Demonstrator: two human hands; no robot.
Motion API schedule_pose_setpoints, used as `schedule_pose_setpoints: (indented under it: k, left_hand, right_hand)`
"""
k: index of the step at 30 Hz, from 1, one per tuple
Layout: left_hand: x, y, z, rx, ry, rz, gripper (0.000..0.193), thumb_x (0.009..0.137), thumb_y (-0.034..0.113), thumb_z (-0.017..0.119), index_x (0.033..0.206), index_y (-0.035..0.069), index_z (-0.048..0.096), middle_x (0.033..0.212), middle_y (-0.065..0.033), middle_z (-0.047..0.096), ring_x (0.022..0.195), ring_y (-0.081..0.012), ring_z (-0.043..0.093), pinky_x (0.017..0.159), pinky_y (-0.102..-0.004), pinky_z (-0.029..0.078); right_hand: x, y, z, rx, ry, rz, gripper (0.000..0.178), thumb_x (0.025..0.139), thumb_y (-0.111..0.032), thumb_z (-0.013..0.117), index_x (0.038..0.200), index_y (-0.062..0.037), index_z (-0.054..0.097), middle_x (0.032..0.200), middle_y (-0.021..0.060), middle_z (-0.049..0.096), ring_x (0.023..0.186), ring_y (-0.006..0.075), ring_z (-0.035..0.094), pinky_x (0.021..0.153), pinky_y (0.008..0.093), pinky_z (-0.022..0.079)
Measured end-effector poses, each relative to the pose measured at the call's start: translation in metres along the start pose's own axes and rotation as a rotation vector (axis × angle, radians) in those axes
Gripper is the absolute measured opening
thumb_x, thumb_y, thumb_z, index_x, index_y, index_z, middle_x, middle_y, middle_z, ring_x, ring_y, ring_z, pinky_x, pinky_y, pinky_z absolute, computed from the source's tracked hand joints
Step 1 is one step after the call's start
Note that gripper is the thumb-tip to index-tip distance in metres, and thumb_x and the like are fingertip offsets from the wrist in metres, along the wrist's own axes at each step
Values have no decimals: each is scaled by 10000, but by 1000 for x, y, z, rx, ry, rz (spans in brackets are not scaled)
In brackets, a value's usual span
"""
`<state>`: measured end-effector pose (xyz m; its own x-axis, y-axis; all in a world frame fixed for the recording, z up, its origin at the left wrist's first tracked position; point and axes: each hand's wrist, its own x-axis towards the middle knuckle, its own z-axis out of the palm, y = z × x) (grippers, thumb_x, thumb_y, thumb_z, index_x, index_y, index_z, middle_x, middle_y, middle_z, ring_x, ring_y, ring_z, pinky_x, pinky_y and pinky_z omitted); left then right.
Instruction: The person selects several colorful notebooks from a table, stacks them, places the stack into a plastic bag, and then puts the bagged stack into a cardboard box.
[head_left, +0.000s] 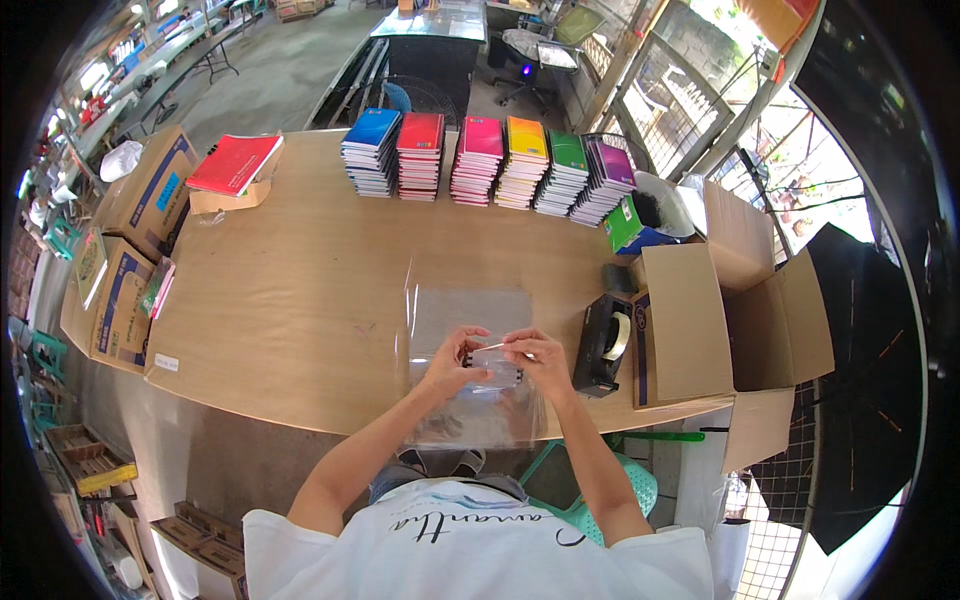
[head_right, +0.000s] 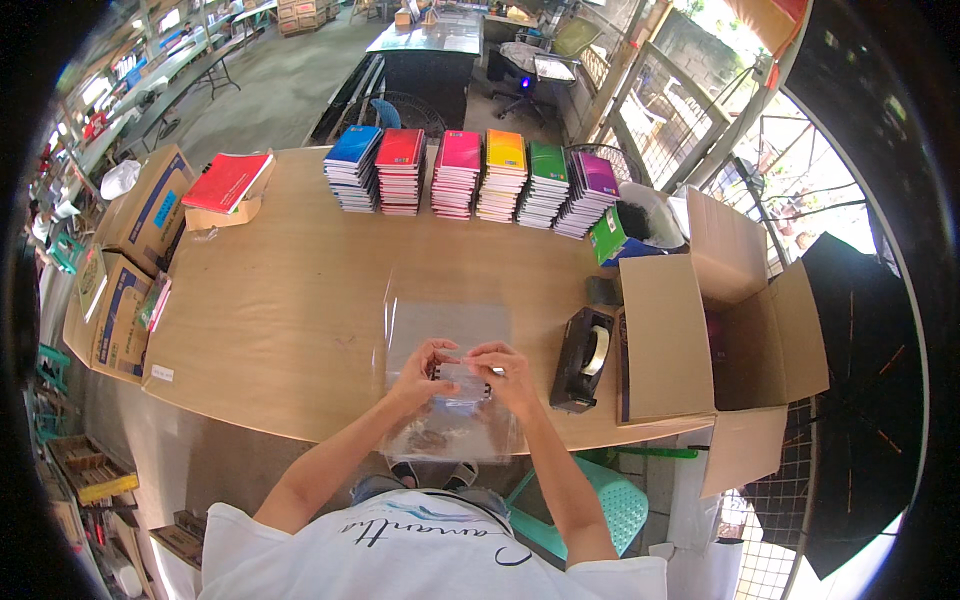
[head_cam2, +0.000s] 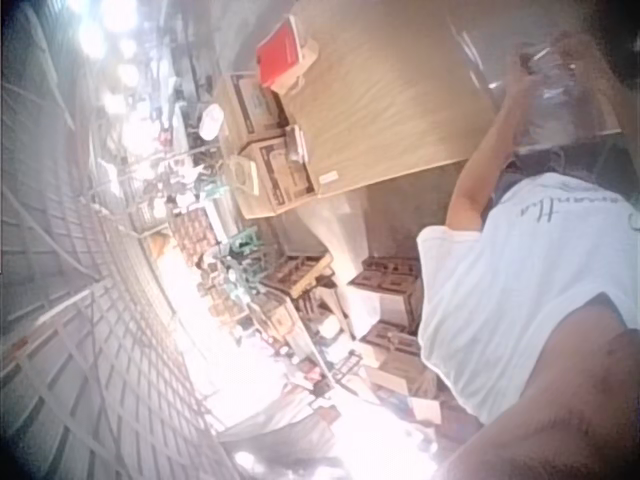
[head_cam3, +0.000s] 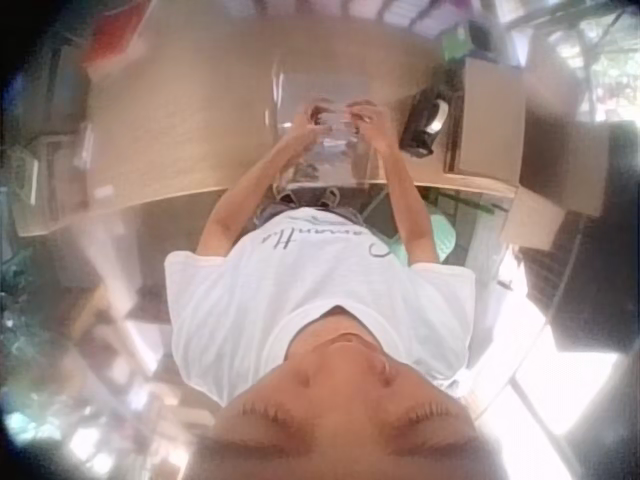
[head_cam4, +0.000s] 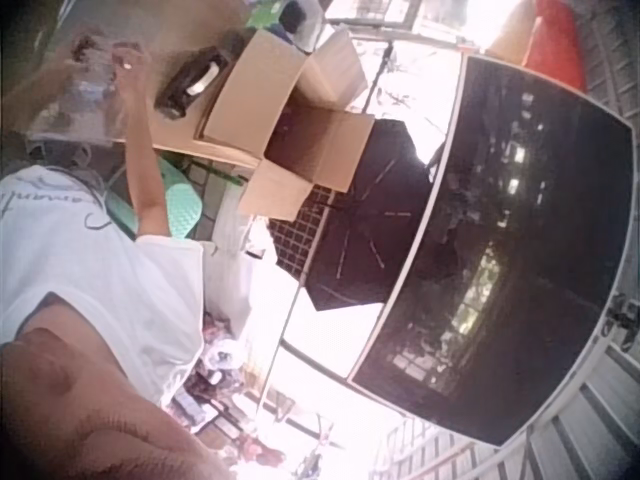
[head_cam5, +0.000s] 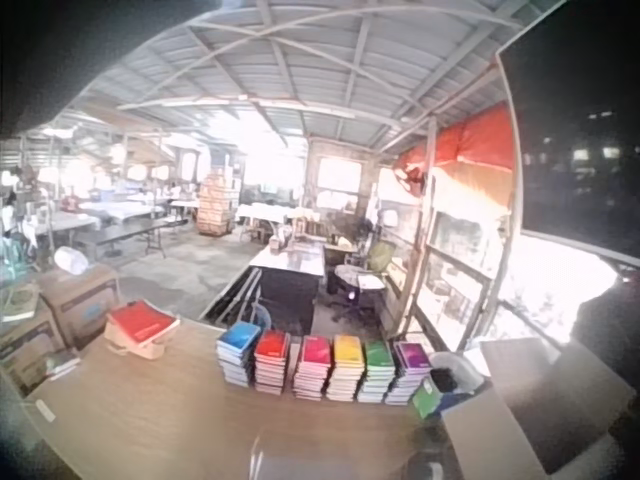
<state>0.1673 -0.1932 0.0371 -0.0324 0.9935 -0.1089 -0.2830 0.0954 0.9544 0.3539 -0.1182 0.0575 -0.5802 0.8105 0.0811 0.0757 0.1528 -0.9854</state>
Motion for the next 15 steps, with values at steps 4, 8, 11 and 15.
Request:
schedule_pose_setpoints:
  k: [4, 8, 11, 15]
  left_hand:
    - [-1, -11, 1, -108, -38, 0, 424, 658, -37, 725, 1062, 54, 632, 1023, -61, 584, 958, -141, 549, 833, -285, 448]
    - [-5, -17, 7, 152, 79, 156, 128, 694, -30, 727, 791, 51, 706, 1010, -51, 578, 926, -130, 554, 794, -258, 469]
    - [-12, -12, 16, 125, 208, 93, 101, 677, -32, 728, 724, 56, 712, 1016, -60, 575, 959, -141, 545, 796, -263, 450]
    - [-14, -13, 32, 61, 267, 103, 130, 646, -55, 715, 711, 57, 713, 995, -70, 576, 1005, -161, 529, 809, -280, 410]
  right_hand:
    - [-27, -3, 9, -356, 86, -380, 246, 719, 6, 722, 915, -142, 720, 1058, 89, 629, 1024, 254, 562, 857, 371, 464]
    - [-42, -18, 13, -663, 138, -500, 246, 701, 12, 716, 896, -138, 709, 1122, 93, 603, 1036, 269, 555, 851, 376, 465]
    - [-62, -31, -7, -664, 371, -433, 225, 699, -46, 727, 902, -142, 708, 1188, 96, 569, 1070, 265, 534, 848, 365, 466]
    - [-94, 16, -112, -296, 1060, 559, 173, 771, -104, 705, 912, -6, 687, 1134, 144, 584, 1026, 249, 531, 821, 370, 454]
